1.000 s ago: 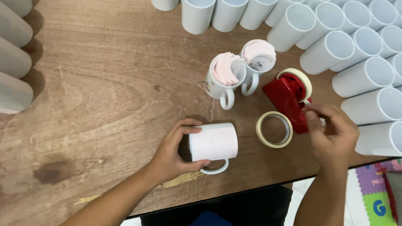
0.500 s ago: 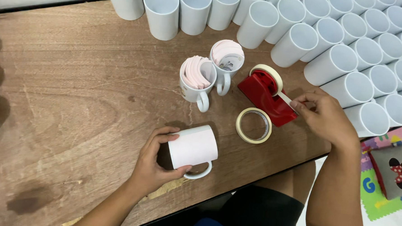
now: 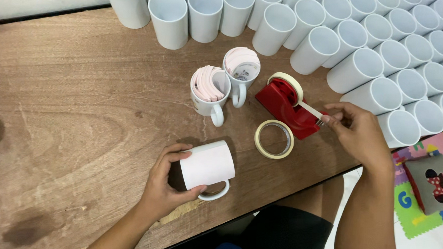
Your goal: The person repeatedly picks up white mugs, places a strip of clear tape around the exterior using a red tape dispenser, and sets the mugs aside. The process is repeated for multiple mugs on a wooden table.
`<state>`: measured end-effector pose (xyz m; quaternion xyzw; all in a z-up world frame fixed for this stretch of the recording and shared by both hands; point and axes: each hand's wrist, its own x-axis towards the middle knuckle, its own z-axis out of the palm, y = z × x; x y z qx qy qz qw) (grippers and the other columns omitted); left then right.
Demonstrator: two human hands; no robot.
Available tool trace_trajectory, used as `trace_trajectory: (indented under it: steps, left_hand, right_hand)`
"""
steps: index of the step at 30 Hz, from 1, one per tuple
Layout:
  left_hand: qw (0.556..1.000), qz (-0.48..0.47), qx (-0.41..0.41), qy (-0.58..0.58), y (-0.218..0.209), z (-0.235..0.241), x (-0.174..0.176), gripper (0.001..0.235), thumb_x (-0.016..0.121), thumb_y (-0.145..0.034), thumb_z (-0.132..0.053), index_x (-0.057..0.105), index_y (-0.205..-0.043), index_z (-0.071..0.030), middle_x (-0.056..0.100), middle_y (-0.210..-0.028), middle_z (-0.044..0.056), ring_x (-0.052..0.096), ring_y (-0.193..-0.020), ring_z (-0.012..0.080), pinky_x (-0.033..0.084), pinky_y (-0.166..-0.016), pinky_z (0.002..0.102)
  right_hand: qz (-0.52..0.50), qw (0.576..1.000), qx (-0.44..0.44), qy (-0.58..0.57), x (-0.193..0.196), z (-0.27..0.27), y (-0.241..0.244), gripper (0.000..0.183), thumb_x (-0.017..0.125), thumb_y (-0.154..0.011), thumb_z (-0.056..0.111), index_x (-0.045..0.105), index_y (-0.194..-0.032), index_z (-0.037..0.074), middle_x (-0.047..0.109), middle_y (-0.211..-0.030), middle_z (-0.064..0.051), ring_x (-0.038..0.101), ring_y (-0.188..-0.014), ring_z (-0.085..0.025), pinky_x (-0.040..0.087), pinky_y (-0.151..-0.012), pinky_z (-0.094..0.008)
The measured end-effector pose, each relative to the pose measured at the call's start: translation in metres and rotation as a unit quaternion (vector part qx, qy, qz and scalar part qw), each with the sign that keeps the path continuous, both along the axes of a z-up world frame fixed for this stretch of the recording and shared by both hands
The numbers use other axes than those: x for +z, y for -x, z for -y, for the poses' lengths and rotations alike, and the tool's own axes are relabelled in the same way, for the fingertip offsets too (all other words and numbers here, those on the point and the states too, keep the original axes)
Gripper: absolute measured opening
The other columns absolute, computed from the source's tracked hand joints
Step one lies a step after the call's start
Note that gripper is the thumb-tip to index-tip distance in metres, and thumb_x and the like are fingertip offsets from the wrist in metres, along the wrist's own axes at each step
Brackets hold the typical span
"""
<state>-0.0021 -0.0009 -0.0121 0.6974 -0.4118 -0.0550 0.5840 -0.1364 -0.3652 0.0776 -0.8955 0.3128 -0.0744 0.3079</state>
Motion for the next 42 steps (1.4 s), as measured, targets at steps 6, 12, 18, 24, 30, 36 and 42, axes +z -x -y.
trace_trajectory:
  steps: [6, 12, 18, 24, 30, 36, 42]
  left_hand:
    - [1.000, 0.003, -0.004, 0.006, -0.001, 0.001, 0.003, 0.066, 0.086, -0.064, -0.027, 0.049, -0.117, -0.012, 0.053, -0.125, 0.015, 0.055, -0.119, 0.0285, 0.044, -0.102, 0.044]
    - [1.000, -0.002, 0.003, -0.009, 0.000, 0.000, 0.001, 0.068, 0.087, -0.062, -0.028, 0.049, -0.117, -0.012, 0.053, -0.126, 0.014, 0.055, -0.119, 0.0276, 0.043, -0.103, 0.043]
    - [1.000, -0.009, 0.000, 0.004, 0.000, 0.000, 0.001, 0.068, 0.087, -0.063, -0.026, 0.049, -0.117, -0.013, 0.053, -0.126, 0.016, 0.056, -0.119, 0.0282, 0.043, -0.102, 0.043]
    - [1.000, -0.018, -0.006, 0.000, -0.001, 0.000, 0.002, 0.068, 0.087, -0.063, -0.026, 0.049, -0.118, -0.014, 0.053, -0.126, 0.014, 0.056, -0.118, 0.0271, 0.044, -0.099, 0.042]
    - [1.000, 0.003, -0.019, 0.024, -0.002, -0.001, 0.003, 0.067, 0.085, -0.067, -0.027, 0.047, -0.119, -0.012, 0.052, -0.125, 0.017, 0.055, -0.118, 0.0299, 0.045, -0.099, 0.043]
    - [0.999, 0.010, -0.029, 0.037, -0.003, -0.001, 0.005, 0.064, 0.084, -0.069, -0.027, 0.046, -0.118, -0.011, 0.052, -0.124, 0.018, 0.055, -0.116, 0.0302, 0.043, -0.099, 0.041]
    - [0.999, 0.002, -0.029, 0.031, -0.001, -0.004, 0.007, 0.061, 0.084, -0.069, -0.026, 0.046, -0.115, -0.011, 0.051, -0.124, 0.015, 0.053, -0.118, 0.0287, 0.041, -0.100, 0.039]
  right_hand:
    - [0.007, 0.988, -0.097, -0.122, 0.008, -0.012, 0.006, 0.023, 0.066, -0.093, 0.012, 0.044, -0.098, 0.008, 0.063, -0.077, -0.008, 0.051, -0.067, -0.015, 0.037, -0.060, -0.028]
    - [0.088, 0.973, -0.075, -0.198, -0.014, -0.001, 0.016, 0.027, 0.063, -0.091, 0.003, 0.036, -0.095, 0.009, 0.059, -0.081, -0.012, 0.054, -0.070, -0.018, 0.049, -0.063, -0.029]
    - [0.106, 0.985, -0.056, -0.126, -0.021, -0.005, 0.019, 0.032, 0.061, -0.092, 0.000, 0.030, -0.089, 0.010, 0.063, -0.090, -0.010, 0.059, -0.085, -0.014, 0.047, -0.074, -0.026]
    - [-0.007, 0.997, -0.051, 0.060, -0.019, -0.009, 0.007, 0.019, 0.055, -0.090, -0.005, 0.041, -0.099, 0.004, 0.066, -0.092, -0.012, 0.063, -0.083, -0.025, 0.046, -0.075, -0.037]
    - [0.176, 0.978, -0.064, 0.094, -0.039, -0.010, 0.024, 0.021, 0.064, -0.096, 0.000, 0.061, -0.117, -0.002, 0.067, -0.096, -0.015, 0.064, -0.092, -0.020, 0.050, -0.085, -0.030]
    - [0.347, 0.935, -0.071, -0.010, -0.026, -0.057, 0.022, 0.015, 0.062, -0.099, -0.012, 0.060, -0.113, -0.007, 0.066, -0.103, -0.019, 0.062, -0.086, -0.016, 0.053, -0.079, -0.023]
    - [0.398, 0.882, 0.035, -0.250, -0.037, -0.100, -0.017, 0.005, 0.060, -0.092, 0.000, 0.057, -0.095, 0.003, 0.064, -0.086, -0.010, 0.069, -0.107, -0.033, 0.057, -0.093, -0.037]
